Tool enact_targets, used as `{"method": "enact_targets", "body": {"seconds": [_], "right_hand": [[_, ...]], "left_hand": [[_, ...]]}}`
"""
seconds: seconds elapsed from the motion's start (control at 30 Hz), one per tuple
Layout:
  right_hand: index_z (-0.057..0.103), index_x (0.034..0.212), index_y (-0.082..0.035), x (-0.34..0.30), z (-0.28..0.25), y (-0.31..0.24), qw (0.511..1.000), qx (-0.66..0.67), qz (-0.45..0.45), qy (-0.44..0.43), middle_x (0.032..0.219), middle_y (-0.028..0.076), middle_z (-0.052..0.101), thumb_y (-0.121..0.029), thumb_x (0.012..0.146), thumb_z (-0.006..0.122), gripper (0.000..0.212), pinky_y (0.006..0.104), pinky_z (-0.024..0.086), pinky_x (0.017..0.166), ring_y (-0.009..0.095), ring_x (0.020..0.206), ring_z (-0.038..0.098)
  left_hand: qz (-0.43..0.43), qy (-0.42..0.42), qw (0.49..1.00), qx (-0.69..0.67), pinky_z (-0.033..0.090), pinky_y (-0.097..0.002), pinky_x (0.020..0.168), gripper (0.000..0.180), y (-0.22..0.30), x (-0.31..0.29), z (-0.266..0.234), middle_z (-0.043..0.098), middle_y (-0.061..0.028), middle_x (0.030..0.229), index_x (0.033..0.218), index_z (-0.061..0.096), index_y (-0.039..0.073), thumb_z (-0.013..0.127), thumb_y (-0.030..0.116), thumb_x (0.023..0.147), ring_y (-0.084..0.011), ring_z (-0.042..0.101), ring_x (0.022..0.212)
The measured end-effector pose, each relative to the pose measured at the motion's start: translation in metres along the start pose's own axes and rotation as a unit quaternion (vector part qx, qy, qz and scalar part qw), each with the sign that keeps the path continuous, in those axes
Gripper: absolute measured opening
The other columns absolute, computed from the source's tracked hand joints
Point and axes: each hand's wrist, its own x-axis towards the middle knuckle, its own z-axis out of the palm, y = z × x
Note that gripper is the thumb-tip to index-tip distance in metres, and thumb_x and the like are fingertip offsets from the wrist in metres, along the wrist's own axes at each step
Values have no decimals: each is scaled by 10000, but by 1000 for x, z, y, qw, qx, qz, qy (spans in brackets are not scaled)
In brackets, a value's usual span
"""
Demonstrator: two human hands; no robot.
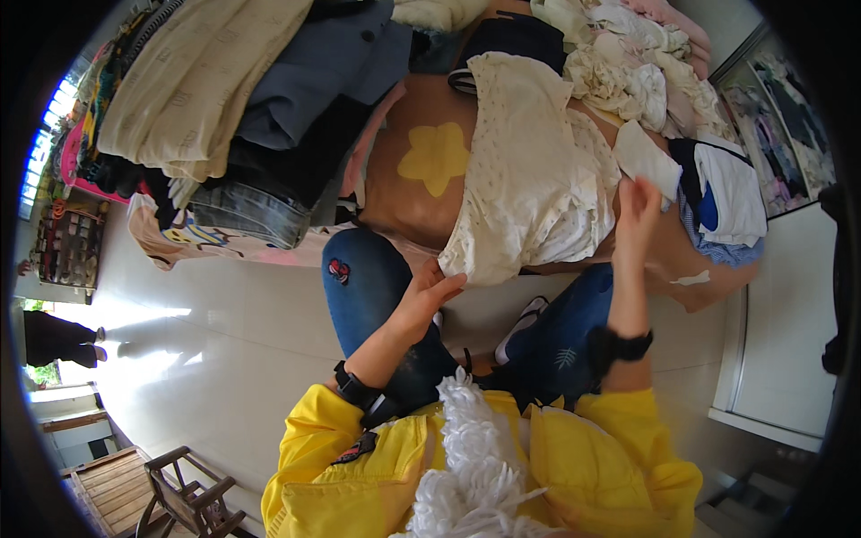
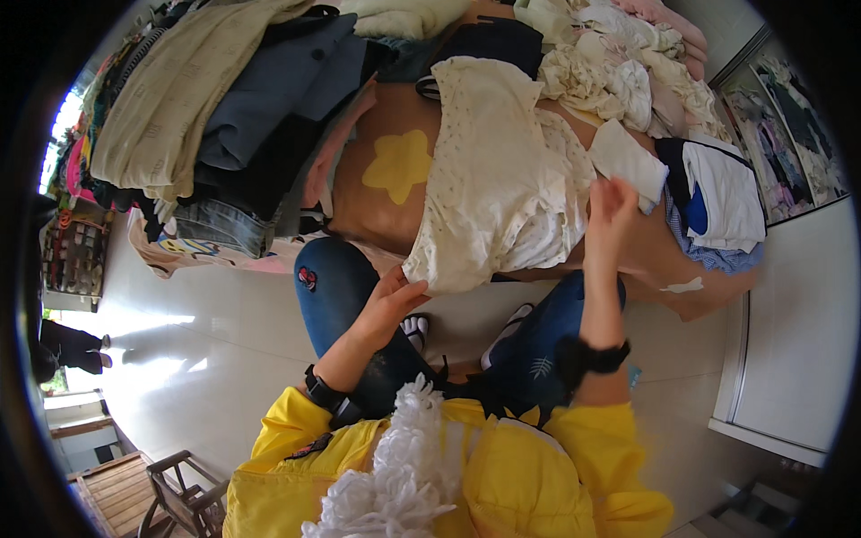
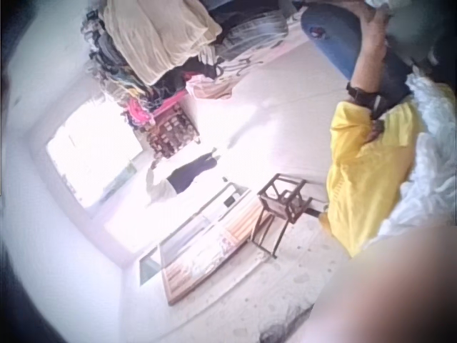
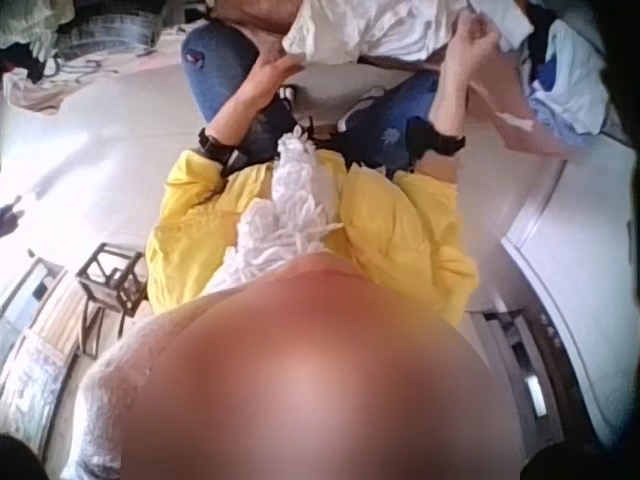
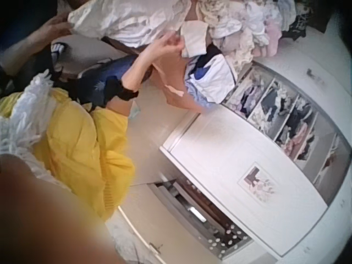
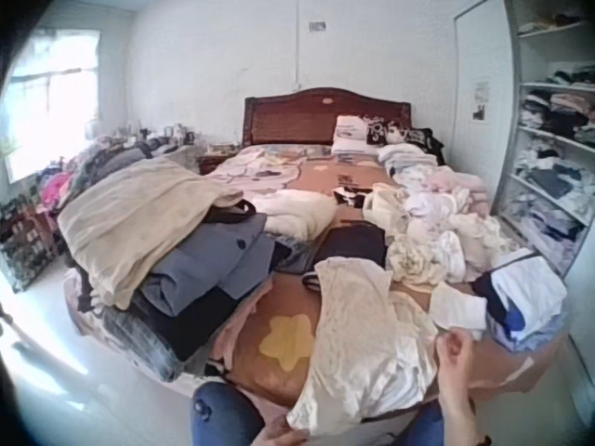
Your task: The person sits on the floor and folds various garments on a bed, including a dark blue jacket and several white items. Each item is smoothed, folded, and stacked on the bed.
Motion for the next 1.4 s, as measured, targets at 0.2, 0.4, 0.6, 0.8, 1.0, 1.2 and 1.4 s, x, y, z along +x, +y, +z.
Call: {"method": "enact_targets", "body": {"seconds": [0.2, 0.4, 0.6, 0.8, 1.0, 1.2, 1.4], "right_hand": [[510, 1221, 7, -29, -30, 12, 970, 46, 213, -103, 1104, 105, 637, -160, 894, 690, 410, 268, 494, 715, 154, 939, 611], [465, 1237, 9, -3, 4, -39, 965, 160, 150, -142, 1062, 129, 648, 1, 835, 669, 451, 243, 497, 717, 166, 873, 633], [478, 1317, -61, -25, 40, -61, 806, -82, -203, -549, 1158, 103, 639, -29, 826, 638, 517, 347, 483, 879, 234, 1053, 609], [548, 1285, -86, -18, 36, -61, 669, -294, -516, -447, 1330, 99, 555, -41, 764, 611, 527, 399, 378, 1065, 288, 1281, 474], [579, 1243, -76, -33, 49, -26, 691, -143, -486, -516, 1355, 129, 534, -46, 724, 661, 526, 371, 401, 1044, 259, 1248, 512], [572, 1238, 12, 28, 100, -22, 946, 115, 51, -300, 1161, 140, 634, -141, 859, 639, 414, 327, 473, 877, 232, 1044, 594], [503, 1256, 65, 86, 122, -21, 950, 71, 166, -254, 1174, 181, 593, -362, 814, 748, 661, 319, 459, 872, 246, 1038, 570]], "left_hand": [[-49, -56, 997, -28, 443, -292, 967, 491, 0, 5, 13, 606, -64, 1244, 1333, 481, 7, 667, 108, 890, -152, 581, 1117], [-32, -43, 994, -96, 512, -308, 909, 453, 5, 0, 20, 612, -67, 1234, 1326, 479, 13, 634, 102, 911, -176, 622, 1083], [-34, -44, 990, -132, 585, -306, 783, 364, 7, -3, 14, 651, -115, 1139, 1292, 486, -1, 545, 134, 960, -201, 676, 966], [-85, -96, 970, -206, 596, -355, 764, 363, 10, -1, 3, 654, -160, 1107, 1307, 460, 8, 497, 180, 990, -264, 693, 902], [-17, -293, 901, -319, 484, -465, 991, 444, 13, -12, 6, 509, -237, 1341, 1360, 394, 49, 459, 322, 1016, -374, 551, 1203], [53, -354, 896, -264, 452, -459, 1025, 522, 12, 0, 6, 499, -274, 1339, 1258, 423, 67, 458, 504, 976, -424, 499, 1254], [42, -325, 924, -198, 451, -401, 991, 432, 21, -4, 6, 569, -196, 1271, 1213, 457, 92, 474, 454, 978, -333, 554, 1202]]}}
